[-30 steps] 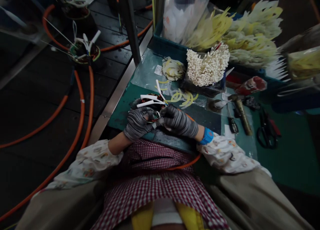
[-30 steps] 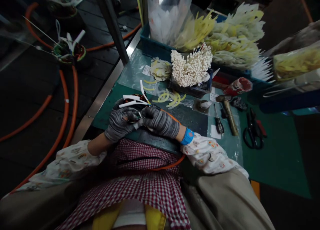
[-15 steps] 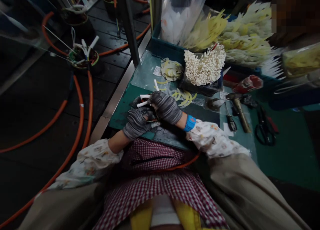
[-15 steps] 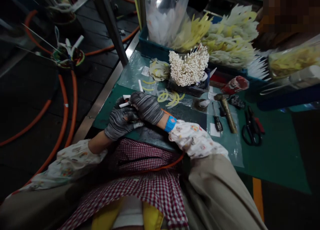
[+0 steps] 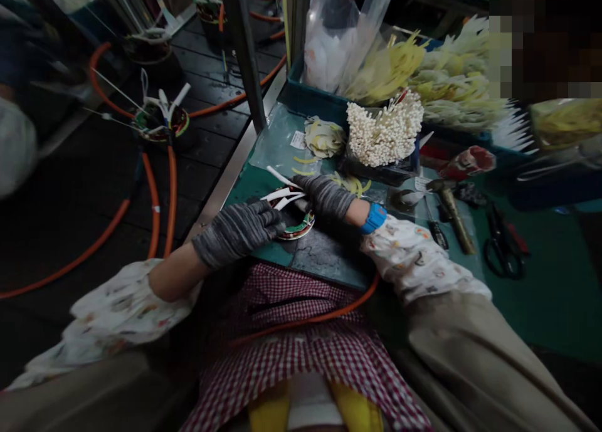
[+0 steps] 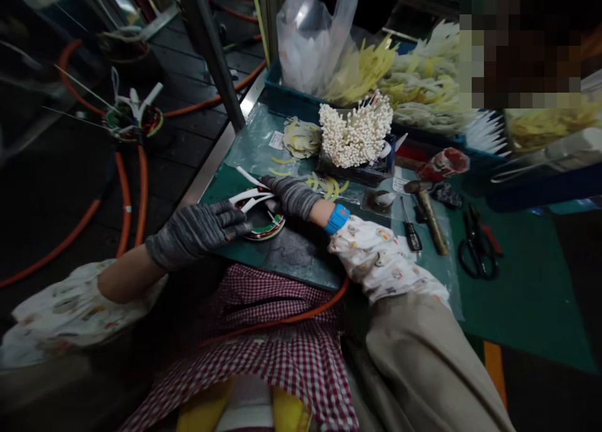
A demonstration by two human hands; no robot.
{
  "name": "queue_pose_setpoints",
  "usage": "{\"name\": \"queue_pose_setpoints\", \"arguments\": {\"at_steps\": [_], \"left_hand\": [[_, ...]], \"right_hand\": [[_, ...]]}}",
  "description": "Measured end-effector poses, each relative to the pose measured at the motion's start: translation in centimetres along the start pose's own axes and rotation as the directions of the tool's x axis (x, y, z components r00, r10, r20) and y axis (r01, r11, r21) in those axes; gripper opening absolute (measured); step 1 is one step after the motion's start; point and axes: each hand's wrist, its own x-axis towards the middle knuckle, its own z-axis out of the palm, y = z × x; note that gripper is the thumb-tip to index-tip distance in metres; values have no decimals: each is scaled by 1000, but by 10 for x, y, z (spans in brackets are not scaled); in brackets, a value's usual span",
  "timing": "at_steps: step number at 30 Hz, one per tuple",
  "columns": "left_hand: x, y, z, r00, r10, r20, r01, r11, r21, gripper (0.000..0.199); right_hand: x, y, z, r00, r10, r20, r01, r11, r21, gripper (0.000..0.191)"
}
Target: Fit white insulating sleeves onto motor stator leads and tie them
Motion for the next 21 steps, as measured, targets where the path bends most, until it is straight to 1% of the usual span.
{"name": "queue_pose_setpoints", "arguments": {"at_steps": [2,4,5,7,10,12,14,16,17,19,21], "left_hand": [[0,2,-2,1000,18,-14,-18,999,51,34],[-4,5,1,997,3,-81,0,999,34,33],[-7,6,3,993,-13,-115,13,1000,5,32],[-12,6,10,986,-45,-162,38,998,-49,31],[-16,1,20,978,-90,-189,70,992,-109,27],[-16,-3,29,972,-95,-213,63,986,-152,22],[-16,-3,38,963,-96,-250,50,982,-184,19],[-14,4,47,941,-139,-310,83,979,-186,19],[-12,10,52,923,-182,-339,126,975,-181,20],[-7,25,60,870,-301,-390,254,953,-167,19],[1,38,66,812,-411,-413,383,911,-154,19]], "right_hand": [[8,4,-4,997,-57,56,52,996,78,42],[11,4,-5,992,-102,70,92,986,139,42],[9,2,-6,993,-107,59,97,985,146,43],[-2,-2,-8,998,-61,-1,60,992,109,50],[-40,-7,-16,991,73,-116,-61,993,97,60],[-73,-7,-22,968,156,-197,-129,982,141,53],[-101,-4,-26,941,206,-267,-169,973,156,45],[-114,2,-26,926,224,-305,-184,971,154,40],[-115,4,-24,919,220,-326,-185,973,137,39],[-103,7,-20,901,197,-387,-202,979,28,34],[-83,6,-22,886,160,-436,-237,963,-127,30]]}}
